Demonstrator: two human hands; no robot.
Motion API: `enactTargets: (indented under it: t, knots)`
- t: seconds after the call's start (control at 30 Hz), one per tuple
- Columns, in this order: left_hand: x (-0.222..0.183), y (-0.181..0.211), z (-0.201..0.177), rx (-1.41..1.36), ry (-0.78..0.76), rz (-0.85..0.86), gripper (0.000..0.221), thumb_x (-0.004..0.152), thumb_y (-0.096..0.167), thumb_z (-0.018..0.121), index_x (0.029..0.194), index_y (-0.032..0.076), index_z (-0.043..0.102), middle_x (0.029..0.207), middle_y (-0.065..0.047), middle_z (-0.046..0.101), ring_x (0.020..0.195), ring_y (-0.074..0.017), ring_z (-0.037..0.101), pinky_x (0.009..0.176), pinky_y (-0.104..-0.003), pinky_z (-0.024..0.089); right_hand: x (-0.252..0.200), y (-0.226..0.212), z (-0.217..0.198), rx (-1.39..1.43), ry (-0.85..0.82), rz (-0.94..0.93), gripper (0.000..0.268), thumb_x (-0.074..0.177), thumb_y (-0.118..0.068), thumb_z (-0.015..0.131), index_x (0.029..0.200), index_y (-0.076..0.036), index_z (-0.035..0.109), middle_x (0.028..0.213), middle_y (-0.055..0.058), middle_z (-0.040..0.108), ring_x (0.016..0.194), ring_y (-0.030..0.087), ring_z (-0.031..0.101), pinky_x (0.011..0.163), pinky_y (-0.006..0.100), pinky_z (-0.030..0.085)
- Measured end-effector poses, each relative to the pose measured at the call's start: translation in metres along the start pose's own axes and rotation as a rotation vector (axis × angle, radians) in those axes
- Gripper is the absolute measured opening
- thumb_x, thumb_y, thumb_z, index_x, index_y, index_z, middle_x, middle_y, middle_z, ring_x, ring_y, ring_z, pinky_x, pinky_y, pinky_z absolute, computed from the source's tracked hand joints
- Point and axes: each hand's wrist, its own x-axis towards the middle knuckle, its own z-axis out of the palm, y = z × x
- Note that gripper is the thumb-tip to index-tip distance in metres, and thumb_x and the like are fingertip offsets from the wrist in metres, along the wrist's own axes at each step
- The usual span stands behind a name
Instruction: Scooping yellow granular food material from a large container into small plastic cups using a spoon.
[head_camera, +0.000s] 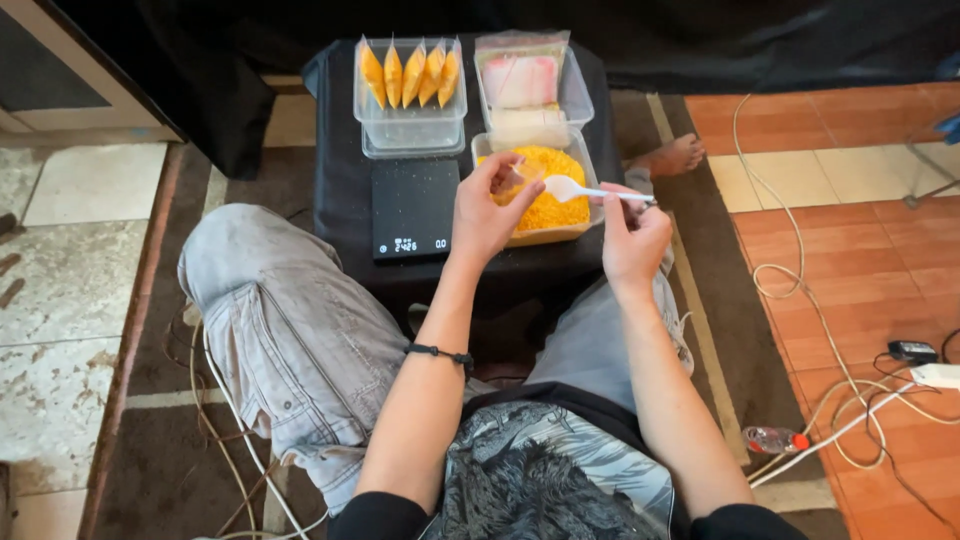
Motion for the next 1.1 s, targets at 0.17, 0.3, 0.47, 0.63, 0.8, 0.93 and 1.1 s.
enactTargets:
  t: [0.17, 0.3, 0.47, 0.63, 0.8, 0.93, 1.1]
  knots:
    - [0.004, -0.007, 0.001, 0.015, -0.007, 0.069, 0.040, 0.079, 0.029, 0.091, 0.110, 0.013, 0.071, 0.082, -0.007, 0.072, 0.080, -0.0202, 0.068, 0.080, -0.033, 0.055, 0.012, -0.002, 0.002, -0.012, 0.075, -0.030, 0.011, 0.095, -0.014, 0.074, 0.092, -0.011, 0.083, 0.068, 0.007, 0.071, 0.067, 0.008, 0.057, 0.067, 0.029, 0.050]
    - [-0.003, 0.010, -0.003, 0.035, -0.031, 0.023, 0.042, 0.077, 0.029, 0.091, 0.111, 0.014, 0.072, 0.085, -0.004, 0.073, 0.080, -0.0184, 0.067, 0.081, -0.031, 0.055, 0.008, -0.017, -0.007, 0.097, 0.077, 0.058, 0.017, 0.095, -0.010, 0.067, 0.103, -0.013, 0.082, 0.079, 0.001, 0.077, 0.060, 0.004, 0.055, 0.064, 0.020, 0.048]
    - [-0.002, 0.003, 0.000, 0.063, -0.046, 0.022, 0.044, 0.075, 0.030, 0.092, 0.111, 0.014, 0.073, 0.085, -0.005, 0.073, 0.081, -0.0204, 0.067, 0.081, -0.034, 0.056, 0.012, -0.039, -0.010, 0.159, 0.094, 0.028, 0.018, 0.096, -0.009, 0.066, 0.105, -0.011, 0.081, 0.082, 0.002, 0.077, 0.061, 0.004, 0.054, 0.064, 0.019, 0.048]
    - [-0.009, -0.015, 0.004, 0.142, -0.054, 0.040, 0.045, 0.075, 0.033, 0.092, 0.112, 0.016, 0.074, 0.086, -0.005, 0.072, 0.085, -0.0256, 0.071, 0.079, -0.038, 0.057, 0.004, -0.030, -0.006, 0.139, 0.027, -0.124, 0.014, 0.098, -0.007, 0.071, 0.107, -0.006, 0.081, 0.082, 0.008, 0.076, 0.066, 0.008, 0.059, 0.065, 0.025, 0.050]
    - [-0.001, 0.007, 0.000, 0.101, -0.048, 0.034, 0.045, 0.077, 0.033, 0.091, 0.114, 0.017, 0.072, 0.087, -0.003, 0.073, 0.085, -0.0239, 0.070, 0.083, -0.035, 0.058, 0.008, -0.049, -0.008, 0.091, 0.045, -0.336, 0.018, 0.097, 0.002, 0.069, 0.109, -0.003, 0.081, 0.085, 0.009, 0.077, 0.084, 0.016, 0.073, 0.091, 0.024, 0.049]
    - [-0.002, -0.004, 0.002, 0.117, -0.044, 0.082, 0.046, 0.077, 0.034, 0.090, 0.114, 0.014, 0.071, 0.086, -0.006, 0.072, 0.086, -0.0276, 0.070, 0.081, -0.040, 0.057, 0.008, -0.026, -0.007, 0.093, 0.085, -0.316, 0.016, 0.095, 0.001, 0.069, 0.104, -0.004, 0.081, 0.084, 0.010, 0.077, 0.085, 0.019, 0.072, 0.090, 0.030, 0.052]
    - [0.000, -0.007, 0.001, 0.025, -0.007, -0.018, 0.042, 0.080, 0.032, 0.089, 0.113, 0.013, 0.071, 0.084, -0.005, 0.072, 0.083, -0.0215, 0.070, 0.082, -0.035, 0.056, 0.004, 0.004, 0.003, 0.012, 0.054, -0.143, 0.014, 0.093, -0.009, 0.070, 0.100, -0.007, 0.082, 0.090, 0.012, 0.078, 0.088, 0.023, 0.073, 0.081, 0.035, 0.054]
